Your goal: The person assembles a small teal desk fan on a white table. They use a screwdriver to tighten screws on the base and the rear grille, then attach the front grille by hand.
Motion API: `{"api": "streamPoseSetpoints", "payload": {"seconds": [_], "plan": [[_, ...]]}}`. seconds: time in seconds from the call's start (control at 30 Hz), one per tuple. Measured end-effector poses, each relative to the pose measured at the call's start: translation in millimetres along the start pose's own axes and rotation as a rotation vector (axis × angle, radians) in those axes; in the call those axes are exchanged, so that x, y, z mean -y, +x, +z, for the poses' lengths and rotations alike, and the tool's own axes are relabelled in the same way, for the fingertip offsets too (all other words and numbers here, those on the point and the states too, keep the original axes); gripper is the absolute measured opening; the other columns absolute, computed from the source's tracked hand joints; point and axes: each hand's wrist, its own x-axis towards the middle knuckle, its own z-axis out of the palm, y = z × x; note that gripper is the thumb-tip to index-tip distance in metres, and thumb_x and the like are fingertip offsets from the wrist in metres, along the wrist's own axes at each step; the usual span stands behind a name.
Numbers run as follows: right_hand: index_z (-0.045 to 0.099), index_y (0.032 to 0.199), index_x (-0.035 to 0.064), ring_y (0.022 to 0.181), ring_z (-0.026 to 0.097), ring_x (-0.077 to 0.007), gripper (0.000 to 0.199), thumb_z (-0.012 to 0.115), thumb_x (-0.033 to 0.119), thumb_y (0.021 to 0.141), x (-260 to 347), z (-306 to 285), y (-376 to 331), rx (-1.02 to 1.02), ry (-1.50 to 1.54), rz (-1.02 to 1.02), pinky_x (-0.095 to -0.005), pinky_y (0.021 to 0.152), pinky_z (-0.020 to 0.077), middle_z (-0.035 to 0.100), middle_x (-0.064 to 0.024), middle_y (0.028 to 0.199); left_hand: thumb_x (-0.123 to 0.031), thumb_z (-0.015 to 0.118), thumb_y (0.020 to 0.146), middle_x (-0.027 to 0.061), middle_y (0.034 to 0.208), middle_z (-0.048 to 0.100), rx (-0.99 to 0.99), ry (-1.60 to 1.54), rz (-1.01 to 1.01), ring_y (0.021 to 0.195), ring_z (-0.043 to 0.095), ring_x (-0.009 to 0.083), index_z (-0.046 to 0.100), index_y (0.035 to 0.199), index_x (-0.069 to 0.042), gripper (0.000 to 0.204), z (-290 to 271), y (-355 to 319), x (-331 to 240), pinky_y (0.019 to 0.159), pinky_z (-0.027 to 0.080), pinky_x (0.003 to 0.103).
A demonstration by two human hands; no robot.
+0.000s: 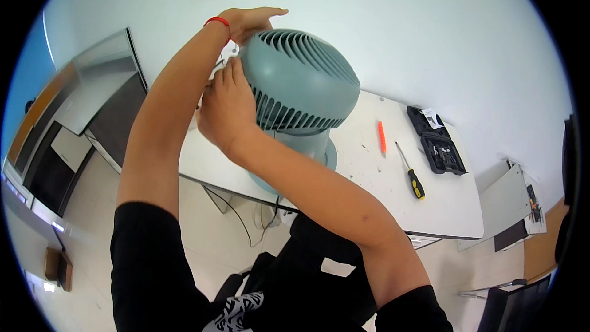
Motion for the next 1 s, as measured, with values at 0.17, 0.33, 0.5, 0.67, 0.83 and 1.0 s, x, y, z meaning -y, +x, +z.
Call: {"api": "streamPoseSetpoints", "payload": {"seconds": [0.17,0.33,0.5,0.67,0.83,1.0], "plan": [[0.053,0.137,-0.0009,0.139,0.039,-0.0445,0.057,0.062,0.030,0.089,1.2,9.4,-4.6,-0.477,0.486,-0.022,-0.0512,0.123,0.0189,0.053,-0.0234,0.138,-0.066,0.038,0.095,0.0259,0.153,0.044,-0.307,0.351,-0.008,0.143,0.040,0.0410,0.046,0.148,0.002,0.086,32.6,12.1,-25.9,0.116,0.030,0.054],[0.071,0.107,-0.0046,0.138,0.040,-0.0420,0.038,0.064,0.023,0.082,-17.6,-6.4,-64.4,-0.182,0.501,-0.255,-0.0511,0.122,0.0214,0.062,-0.0239,0.119,-0.064,0.041,0.095,0.0213,0.159,0.037,-0.386,0.278,0.060,0.147,0.036,0.0374,0.042,0.154,-0.009,0.081,34.4,6.6,-11.0,0.118,0.028,0.050],[0.073,0.083,-0.0025,0.124,0.052,-0.0411,0.022,0.067,0.017,0.075,-71.9,-15.8,-112.1,-0.335,0.471,-0.393,-0.0515,0.113,0.0359,0.065,-0.0210,0.107,-0.065,0.044,0.093,0.0213,0.152,0.046,-0.316,0.207,0.040,0.141,0.044,0.0346,0.047,0.150,-0.006,0.082,33.3,2.5,-1.8,0.116,0.032,0.048],[0.068,0.095,-0.0006,0.114,0.058,-0.0384,0.023,0.066,0.009,0.074,-131.7,-32.6,-125.5,-0.555,0.550,-0.192,-0.0482,0.098,0.0443,0.063,-0.0179,0.107,-0.062,0.048,0.094,0.0186,0.117,0.072,-0.227,0.062,0.133,0.105,0.069,0.0230,0.057,0.138,0.006,0.081,29.3,1.5,10.9,0.099,0.049,0.034],[0.062,0.116,0.0017,0.118,0.053,-0.0361,0.038,0.065,0.007,0.078,-182.1,-27.5,-113.5,-0.597,0.676,0.115,-0.0462,0.097,0.0434,0.059,-0.0172,0.119,-0.060,0.052,0.096,0.0100,0.106,0.073,-0.169,-0.014,0.139,0.090,0.069,0.0126,0.063,0.127,0.004,0.072,29.6,-1.0,17.0,0.089,0.053,0.028],[0.057,0.135,0.0076,0.135,0.044,-0.0379,0.051,0.066,0.022,0.086,-188.6,-39.2,-97.5,-0.454,0.609,-0.070,-0.0483,0.115,0.0333,0.053,-0.0170,0.137,-0.059,0.053,0.095,0.0119,0.120,0.068,-0.132,-0.100,0.180,0.099,0.068,0.0159,0.057,0.134,0.003,0.073,28.3,0.7,24.4,0.093,0.053,0.030]]}}
